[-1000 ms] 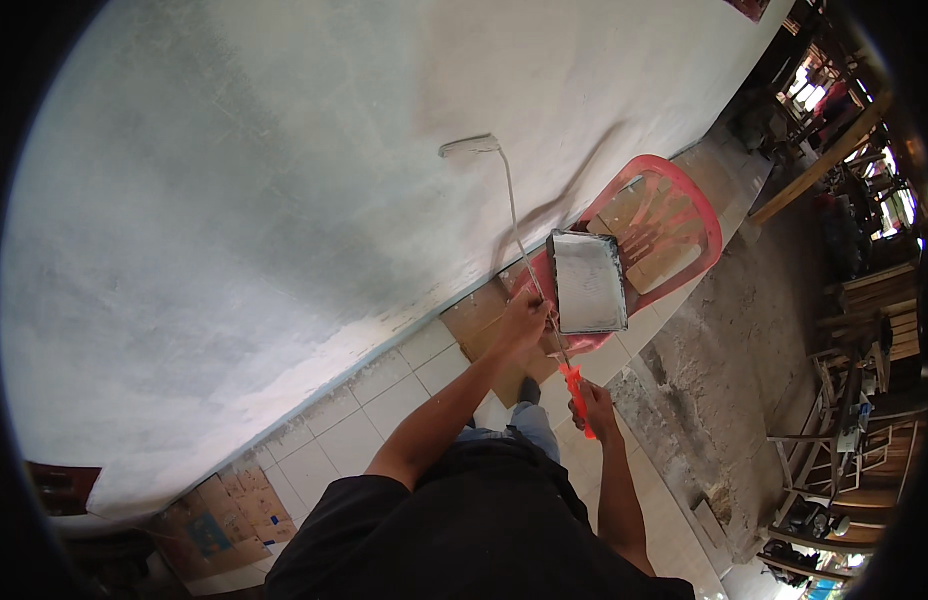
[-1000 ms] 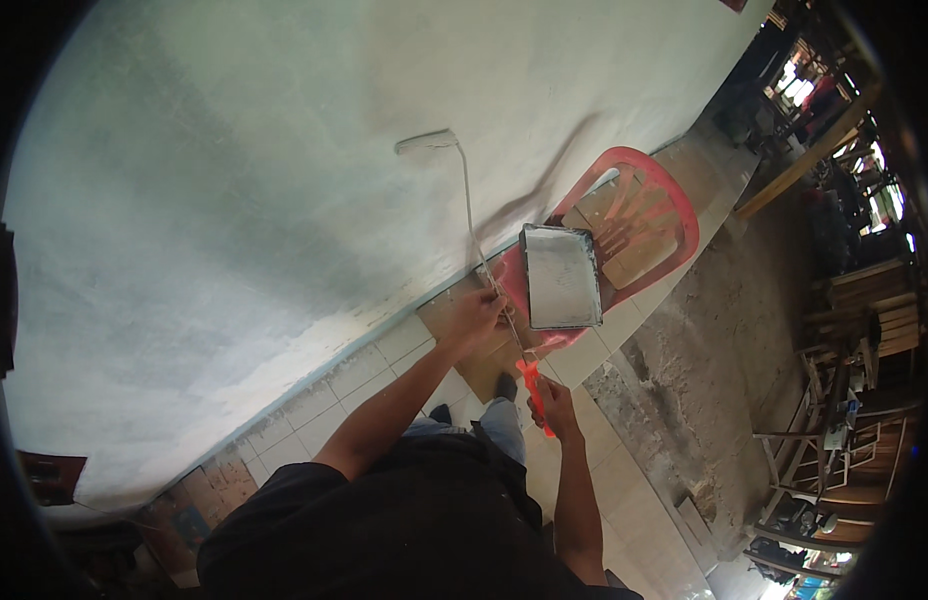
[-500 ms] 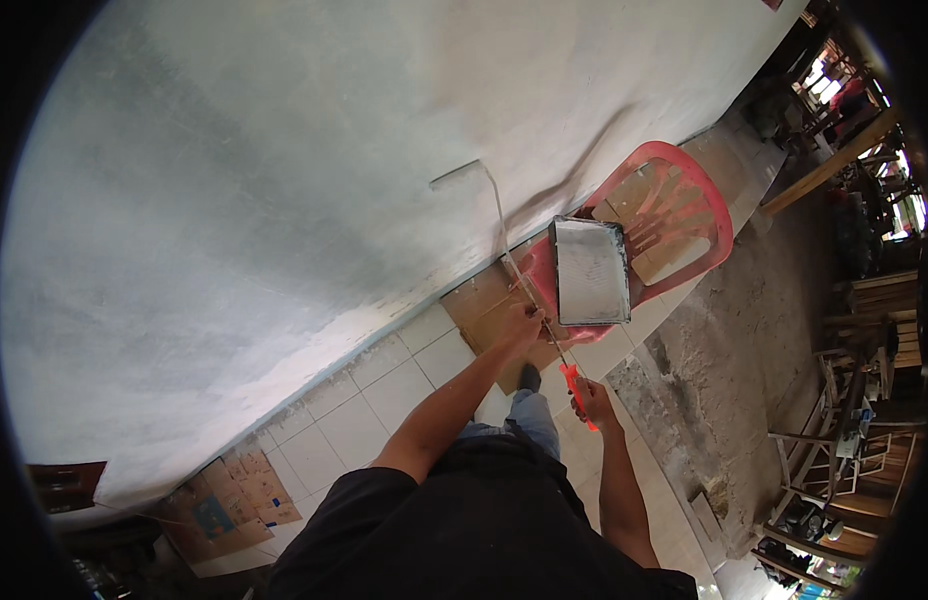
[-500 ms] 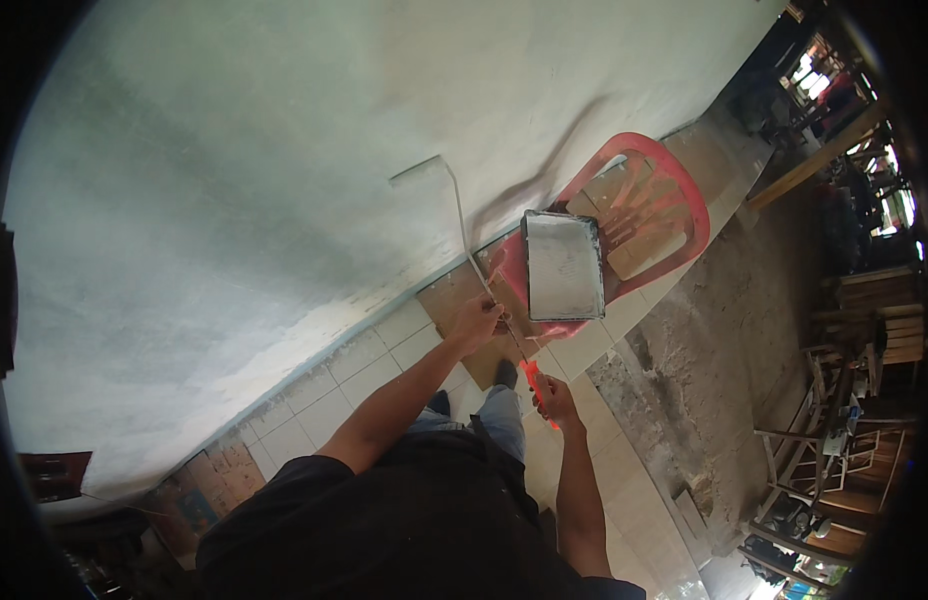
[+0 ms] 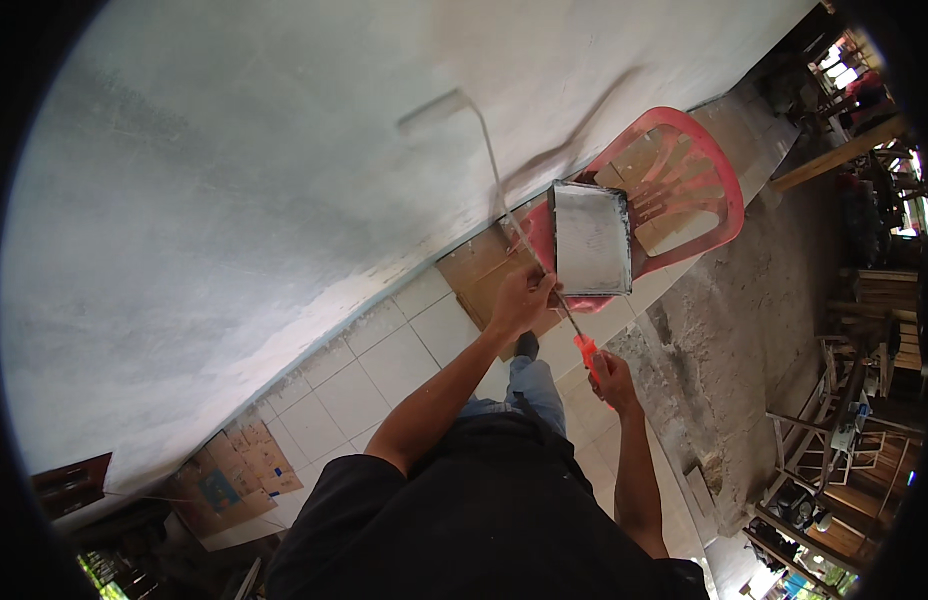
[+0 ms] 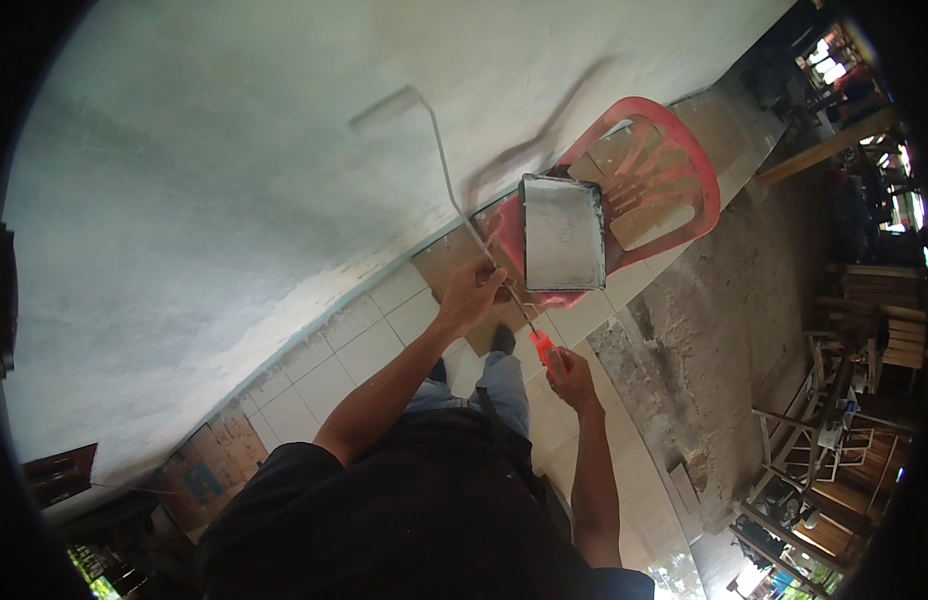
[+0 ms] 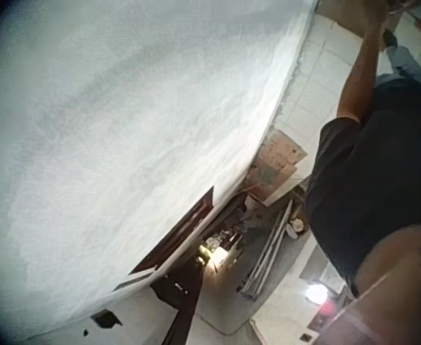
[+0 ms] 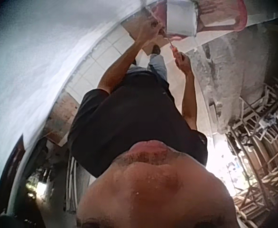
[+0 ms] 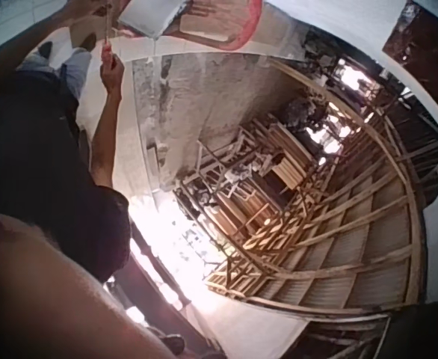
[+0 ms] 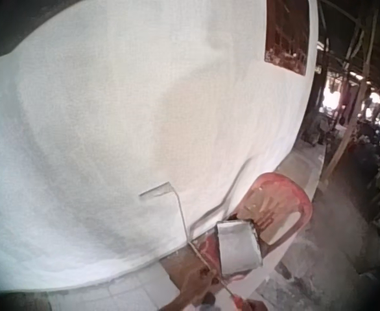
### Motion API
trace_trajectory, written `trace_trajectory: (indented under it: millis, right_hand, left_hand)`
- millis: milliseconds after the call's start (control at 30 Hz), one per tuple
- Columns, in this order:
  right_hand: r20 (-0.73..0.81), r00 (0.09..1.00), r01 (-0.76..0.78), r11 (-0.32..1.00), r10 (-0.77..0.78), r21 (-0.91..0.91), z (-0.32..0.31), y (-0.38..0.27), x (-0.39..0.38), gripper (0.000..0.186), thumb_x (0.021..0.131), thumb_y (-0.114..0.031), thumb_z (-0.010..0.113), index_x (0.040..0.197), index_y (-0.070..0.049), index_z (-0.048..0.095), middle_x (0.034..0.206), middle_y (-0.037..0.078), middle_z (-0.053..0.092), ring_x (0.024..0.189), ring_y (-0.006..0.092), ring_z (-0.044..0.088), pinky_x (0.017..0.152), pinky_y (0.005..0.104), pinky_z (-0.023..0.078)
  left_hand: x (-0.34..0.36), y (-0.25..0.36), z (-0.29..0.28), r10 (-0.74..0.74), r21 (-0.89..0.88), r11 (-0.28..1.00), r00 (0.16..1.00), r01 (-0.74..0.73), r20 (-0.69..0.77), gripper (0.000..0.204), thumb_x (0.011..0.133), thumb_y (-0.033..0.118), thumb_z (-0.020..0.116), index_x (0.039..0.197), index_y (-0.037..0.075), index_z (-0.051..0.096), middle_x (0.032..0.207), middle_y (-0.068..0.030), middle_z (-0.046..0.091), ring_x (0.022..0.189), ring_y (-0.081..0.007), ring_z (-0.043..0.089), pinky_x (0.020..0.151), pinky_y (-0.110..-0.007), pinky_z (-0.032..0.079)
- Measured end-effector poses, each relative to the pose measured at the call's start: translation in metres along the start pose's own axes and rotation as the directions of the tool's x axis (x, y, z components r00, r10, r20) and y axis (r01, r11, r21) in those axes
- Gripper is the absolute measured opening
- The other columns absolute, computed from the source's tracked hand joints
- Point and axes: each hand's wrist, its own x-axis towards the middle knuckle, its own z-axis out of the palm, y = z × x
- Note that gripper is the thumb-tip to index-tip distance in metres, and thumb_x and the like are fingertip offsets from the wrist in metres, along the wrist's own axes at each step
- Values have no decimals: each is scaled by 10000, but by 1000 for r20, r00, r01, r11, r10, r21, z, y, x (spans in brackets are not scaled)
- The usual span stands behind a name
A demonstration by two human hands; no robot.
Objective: Mix white paint in a bucket and pour it into a paint tray.
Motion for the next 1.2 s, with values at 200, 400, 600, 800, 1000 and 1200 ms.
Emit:
trace_trajectory:
  millis: [200,400,600,800,1000,1200]
  right_hand:
    - [17,1000,8,999,-9,49,4,20,17,360,952,-373,473,790,-59,545,517,-28,433,416,48,388,378,219,306]
    - [-7,988,-157,987,157,-14,23,46,18,405,932,-435,481,759,-71,517,481,-21,420,363,63,389,328,224,303]
    - [-36,994,-105,994,104,-28,33,62,4,383,939,-415,474,746,-86,506,489,-24,420,373,60,382,340,225,304]
    - [20,999,42,998,-43,40,48,51,3,370,956,-387,451,742,-89,501,509,-28,424,392,59,376,363,219,305]
    - [-30,997,-76,997,76,-5,77,75,20,425,932,-418,490,721,-53,549,554,-8,468,500,74,448,470,252,362]
    - [-115,993,-54,988,38,-143,91,90,9,468,934,-443,471,670,-62,533,536,-10,468,468,75,449,440,250,360]
  left_hand:
    - [4,-5,-2,12,31,999,1000,-12,1,211,916,127,522,1001,-63,551,893,-132,650,770,-183,658,702,-292,565]
    - [31,-85,-24,-128,63,989,988,134,-89,215,903,120,525,963,-82,568,858,-133,654,721,-184,661,645,-293,567]
    - [14,-91,-31,-155,72,985,985,160,-70,211,900,125,525,923,-74,587,816,-125,659,674,-169,656,616,-284,564]
    - [-27,-38,-36,27,156,988,998,-18,-54,205,905,138,530,933,-60,577,826,-110,663,683,-157,651,630,-278,555]
    - [-8,-64,-62,-77,154,984,993,91,-91,215,910,152,534,968,-53,566,842,-112,660,709,-168,655,651,-285,557]
    - [-6,-96,-72,-214,186,955,971,230,-104,223,911,151,540,977,-60,563,860,-121,658,715,-182,662,670,-291,571]
